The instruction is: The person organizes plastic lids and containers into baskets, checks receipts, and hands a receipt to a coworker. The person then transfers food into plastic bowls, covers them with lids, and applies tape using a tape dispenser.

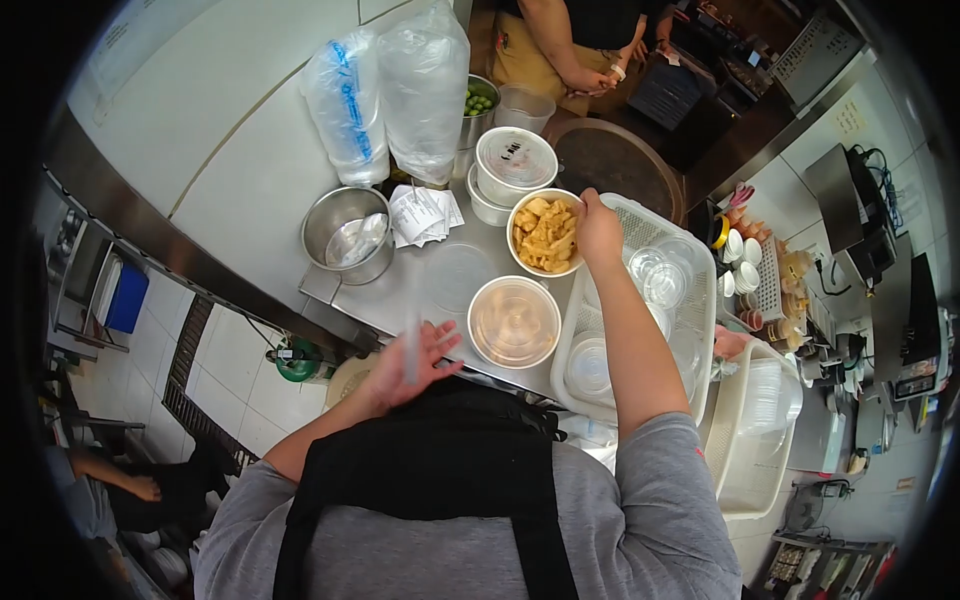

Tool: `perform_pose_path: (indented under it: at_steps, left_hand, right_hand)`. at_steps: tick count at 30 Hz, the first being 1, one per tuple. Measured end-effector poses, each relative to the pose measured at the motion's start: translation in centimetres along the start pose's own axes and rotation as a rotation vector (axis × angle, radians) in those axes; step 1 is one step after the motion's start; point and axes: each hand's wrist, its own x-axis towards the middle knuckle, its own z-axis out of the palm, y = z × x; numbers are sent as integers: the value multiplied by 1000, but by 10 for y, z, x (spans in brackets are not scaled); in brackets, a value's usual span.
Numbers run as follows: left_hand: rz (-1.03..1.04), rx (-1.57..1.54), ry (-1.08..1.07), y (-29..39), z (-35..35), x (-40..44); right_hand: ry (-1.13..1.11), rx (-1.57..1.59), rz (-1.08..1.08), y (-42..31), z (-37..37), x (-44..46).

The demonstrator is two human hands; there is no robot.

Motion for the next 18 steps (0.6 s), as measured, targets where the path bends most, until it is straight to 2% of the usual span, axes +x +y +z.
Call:
perform_pose_path:
  at_steps: [2, 4, 7, 11, 12, 13, 14, 15, 18]
  left_hand:
    - [-192, 108, 43, -7, 19, -5]
    - [-249, 126, -35, -11, 15, -1]
    - [-226, 24, -97, -18, 19, 15]
    - [-41, -56, -53, -19, 15, 42]
    - [49, -90, -26, -15, 15, 47]
    - [50, -95, -18, -6, 12, 45]
    - [92, -123, -71, 9, 3, 38]
    - [132, -149, -124, 22, -5, 28]
    - [193, -134, -39, 57, -19, -7]
  right_hand:
    - [1, 18, 8, 2, -5, 2]
    - [8, 58, -12, 3, -12, 9]
    - [111, 75, -80, 6, -34, 16]
    - [229, 70, -114, 3, -92, 14]
    - [203, 119, -111, -1, -108, 10]
    - [150, 125, -74, -12, -125, 2]
    - [71, 166, -34, -29, -141, -11]
    - [16, 212, -76, -36, -145, -22]
    - [-214, 303, -137, -72, -135, -62]
